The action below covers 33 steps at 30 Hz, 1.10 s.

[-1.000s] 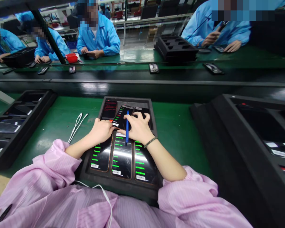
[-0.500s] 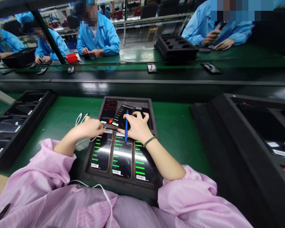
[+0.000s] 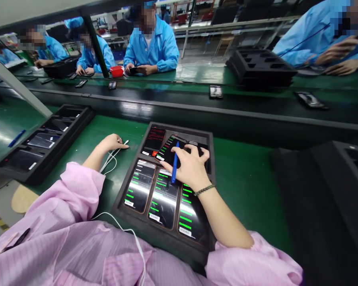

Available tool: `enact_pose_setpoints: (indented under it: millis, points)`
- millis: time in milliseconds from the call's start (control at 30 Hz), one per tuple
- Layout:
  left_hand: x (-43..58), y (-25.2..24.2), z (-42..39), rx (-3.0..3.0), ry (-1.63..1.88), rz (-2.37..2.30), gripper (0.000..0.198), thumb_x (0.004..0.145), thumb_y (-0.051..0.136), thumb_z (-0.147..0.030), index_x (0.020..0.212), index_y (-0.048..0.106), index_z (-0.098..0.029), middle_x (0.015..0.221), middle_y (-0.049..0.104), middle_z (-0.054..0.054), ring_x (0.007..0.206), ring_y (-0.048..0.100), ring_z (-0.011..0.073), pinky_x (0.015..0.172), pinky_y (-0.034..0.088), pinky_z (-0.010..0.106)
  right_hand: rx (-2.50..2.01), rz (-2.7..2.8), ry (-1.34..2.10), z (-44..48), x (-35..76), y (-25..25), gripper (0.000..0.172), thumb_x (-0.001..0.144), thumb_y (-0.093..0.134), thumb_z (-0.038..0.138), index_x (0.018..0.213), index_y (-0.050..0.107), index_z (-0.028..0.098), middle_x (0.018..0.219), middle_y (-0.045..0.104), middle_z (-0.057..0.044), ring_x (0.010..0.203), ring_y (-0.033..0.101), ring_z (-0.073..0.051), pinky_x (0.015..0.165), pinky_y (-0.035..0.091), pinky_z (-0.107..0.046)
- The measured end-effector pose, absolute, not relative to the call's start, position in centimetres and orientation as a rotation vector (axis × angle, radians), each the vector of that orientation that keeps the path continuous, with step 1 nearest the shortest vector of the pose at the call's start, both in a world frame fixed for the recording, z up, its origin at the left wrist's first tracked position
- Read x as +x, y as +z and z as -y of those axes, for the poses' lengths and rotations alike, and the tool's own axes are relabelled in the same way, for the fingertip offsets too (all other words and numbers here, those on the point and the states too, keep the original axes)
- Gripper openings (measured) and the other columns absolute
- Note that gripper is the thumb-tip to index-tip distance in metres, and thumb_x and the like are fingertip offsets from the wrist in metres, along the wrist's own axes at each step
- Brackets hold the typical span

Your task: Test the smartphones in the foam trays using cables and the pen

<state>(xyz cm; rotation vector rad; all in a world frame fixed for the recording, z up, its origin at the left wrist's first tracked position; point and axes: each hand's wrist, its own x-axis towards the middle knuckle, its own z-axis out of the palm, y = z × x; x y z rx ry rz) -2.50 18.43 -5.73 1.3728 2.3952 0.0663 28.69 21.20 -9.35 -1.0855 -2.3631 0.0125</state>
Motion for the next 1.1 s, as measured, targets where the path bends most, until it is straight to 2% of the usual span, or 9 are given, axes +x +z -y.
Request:
enact_pose_setpoints:
  millis: [67,167,267,400,567,733,833,933,1100]
  points:
    - [-1.2,-6.3,-18.9,1.372,0.033,-2.419,0.025,0.07,0.08,-0.037,0.076,0.069,-0.015,0.09,0.073,0.014,0.091,0.069,0.0308,0.074,0.049,0.033,-1.1,2.352,0.009,-21.3,28.7,-9.3,0.042,0.09,0.046,0.057,0.101,0.065,0.022,0.093,0.073,-0.012,0.111,0.052,-0.036,0.097,0.018,-0.056]
    - [-0.3,-6.1,-19.0,1.379,0.019,-2.447,0.019,0.078,0.073,-0.03,0.086,0.072,-0.012,0.105,0.072,0.02,0.1,0.068,0.0333,0.077,0.049,0.035,-1.104,2.349,0.019,-21.3,28.8,-9.3,0.04,0.09,0.046,0.055,0.1,0.066,0.022,0.093,0.073,-0.012,0.112,0.051,-0.035,0.098,0.016,-0.056]
    - [0.1,-4.3,-18.0,1.452,0.054,-2.368,0.022,0.087,0.063,-0.033,0.082,0.074,-0.014,0.093,0.075,0.014,0.087,0.069,0.0253,0.072,0.048,0.029,-1.098,2.339,0.046,-21.4,28.8,-9.1,0.04,0.089,0.047,0.055,0.1,0.066,0.022,0.095,0.073,-0.013,0.113,0.052,-0.035,0.099,0.016,-0.056]
    - [2.9,-1.9,-15.1,1.763,0.268,-1.934,0.035,0.093,0.054,-0.04,0.079,0.076,-0.016,0.074,0.075,0.005,0.067,0.065,0.016,0.063,0.042,0.023,-1.097,2.361,0.075,-21.6,29.0,-8.9,0.035,0.09,0.047,0.049,0.102,0.065,0.023,0.096,0.073,-0.012,0.116,0.051,-0.035,0.099,0.016,-0.056]
    - [8.1,-2.4,-12.6,1.993,0.096,-1.683,0.024,0.091,0.06,-0.03,0.082,0.076,-0.014,0.081,0.076,0.009,0.074,0.068,0.0213,0.066,0.043,0.027,-1.074,2.444,0.141,-21.5,29.1,-8.7,0.033,0.089,0.05,0.046,0.106,0.064,0.022,0.103,0.072,-0.012,0.119,0.05,-0.035,0.099,0.016,-0.055]
    - [9.5,-4.1,-12.4,2.019,0.098,-1.757,0.029,0.098,0.048,-0.028,0.103,0.073,-0.014,0.107,0.074,0.014,0.102,0.069,0.028,0.083,0.05,0.033,-0.966,2.514,0.264,-21.4,28.9,-8.8,0.033,0.084,0.055,0.044,0.109,0.063,0.023,0.112,0.071,-0.012,0.12,0.05,-0.035,0.1,0.016,-0.055]
    - [9.4,-4.8,-12.2,2.072,0.126,-1.746,0.032,0.1,0.04,-0.021,0.112,0.067,-0.012,0.116,0.071,0.016,0.109,0.068,0.0283,0.09,0.051,0.035,-0.948,2.53,0.299,-21.3,28.8,-9.0,0.033,0.084,0.056,0.042,0.11,0.062,0.023,0.111,0.071,-0.012,0.12,0.049,-0.035,0.1,0.016,-0.056]
    - [9.7,-5.1,-11.9,2.077,0.148,-1.745,0.03,0.1,0.04,-0.02,0.114,0.065,-0.013,0.111,0.073,0.014,0.104,0.07,0.0263,0.087,0.053,0.033,-0.945,2.553,0.328,-21.3,28.7,-9.0,0.032,0.083,0.057,0.041,0.109,0.063,0.023,0.109,0.071,-0.012,0.12,0.05,-0.035,0.1,0.017,-0.057]
    - [10.6,-5.1,-12.6,2.07,0.076,-1.949,0.028,0.096,0.051,-0.036,0.101,0.073,-0.021,0.095,0.076,0.01,0.094,0.072,0.028,0.082,0.055,0.036,-1.007,2.497,0.197,-22.4,29.6,-7.9,0.029,0.084,0.054,0.04,0.107,0.064,0.025,0.113,0.068,-0.011,0.12,0.049,-0.035,0.1,0.018,-0.057]
